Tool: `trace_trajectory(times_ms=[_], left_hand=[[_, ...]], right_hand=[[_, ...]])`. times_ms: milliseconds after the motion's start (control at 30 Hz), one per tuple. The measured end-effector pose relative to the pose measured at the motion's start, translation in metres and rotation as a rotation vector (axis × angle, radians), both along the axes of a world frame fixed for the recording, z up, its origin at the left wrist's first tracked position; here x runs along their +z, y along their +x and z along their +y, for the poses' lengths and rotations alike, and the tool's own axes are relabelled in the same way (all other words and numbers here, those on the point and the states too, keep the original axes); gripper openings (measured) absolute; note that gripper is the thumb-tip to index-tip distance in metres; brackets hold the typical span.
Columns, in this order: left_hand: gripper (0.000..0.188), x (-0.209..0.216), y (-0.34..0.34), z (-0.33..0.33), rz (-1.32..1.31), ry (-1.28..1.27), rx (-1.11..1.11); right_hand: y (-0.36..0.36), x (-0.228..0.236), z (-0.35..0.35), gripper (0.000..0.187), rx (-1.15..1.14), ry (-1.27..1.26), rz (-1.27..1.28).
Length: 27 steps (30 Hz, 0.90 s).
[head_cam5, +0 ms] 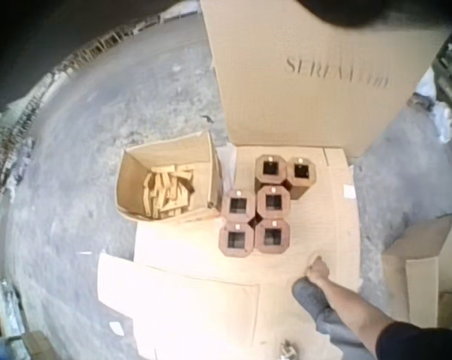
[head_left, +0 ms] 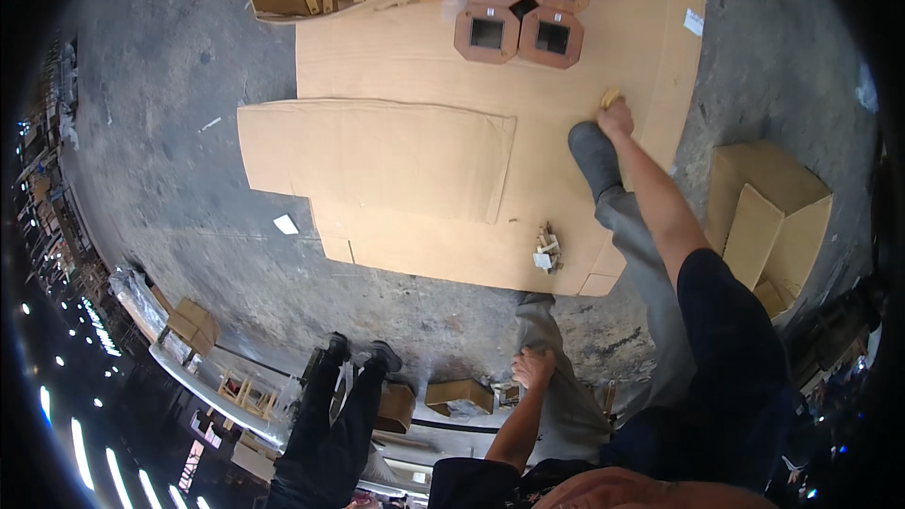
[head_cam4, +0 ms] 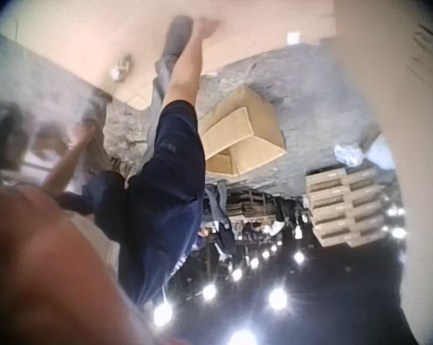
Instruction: The person assembles small hexagonal wooden boxes by inserting a wooden mallet into the top opening and tapping it to secure the fit. They repeatedly pick up boxes, insert the mallet, and place the finished units on a table or cardboard on the floor.
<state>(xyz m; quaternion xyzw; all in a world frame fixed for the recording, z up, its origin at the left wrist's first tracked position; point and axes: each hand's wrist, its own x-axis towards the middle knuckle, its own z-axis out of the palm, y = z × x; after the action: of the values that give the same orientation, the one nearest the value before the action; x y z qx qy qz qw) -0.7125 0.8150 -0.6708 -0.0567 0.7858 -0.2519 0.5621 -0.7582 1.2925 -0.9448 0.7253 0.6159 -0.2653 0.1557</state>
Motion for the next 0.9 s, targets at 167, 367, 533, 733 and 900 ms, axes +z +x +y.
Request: trace_trajectory(times_ms=[167, 367, 533, 733, 900], left_hand=[[0.064, -0.008, 0.009, -0.008, -0.006, -0.043, -0.016], [0.065, -0.005, 0.000, -0.009, -0.031, 0.028, 0.012], [0.070, -0.009, -0.004, -0.023, -0.025, 0.018, 0.034], [0.070, -0.006, 0.001, -0.036, -0.019, 0.034, 0.042], [0.065, 0.002, -0.007, -0.029, -0.046, 0.033, 0.020]], right_hand=[[-0.020, 0.094, -0.025, 0.051, 0.129, -0.104, 0.113], [-0.156, 0.244, 0.012, 0.057, 0.093, -0.296, 0.879], [-0.220, 0.368, 0.017, 0.058, -0.095, -0.348, 1.175], [-0.099, 0.314, -0.133, 0.042, -0.291, -0.662, 0.880], [-0.041, 0.221, -0.252, 0.038, 0.167, -0.816, 0.652]])
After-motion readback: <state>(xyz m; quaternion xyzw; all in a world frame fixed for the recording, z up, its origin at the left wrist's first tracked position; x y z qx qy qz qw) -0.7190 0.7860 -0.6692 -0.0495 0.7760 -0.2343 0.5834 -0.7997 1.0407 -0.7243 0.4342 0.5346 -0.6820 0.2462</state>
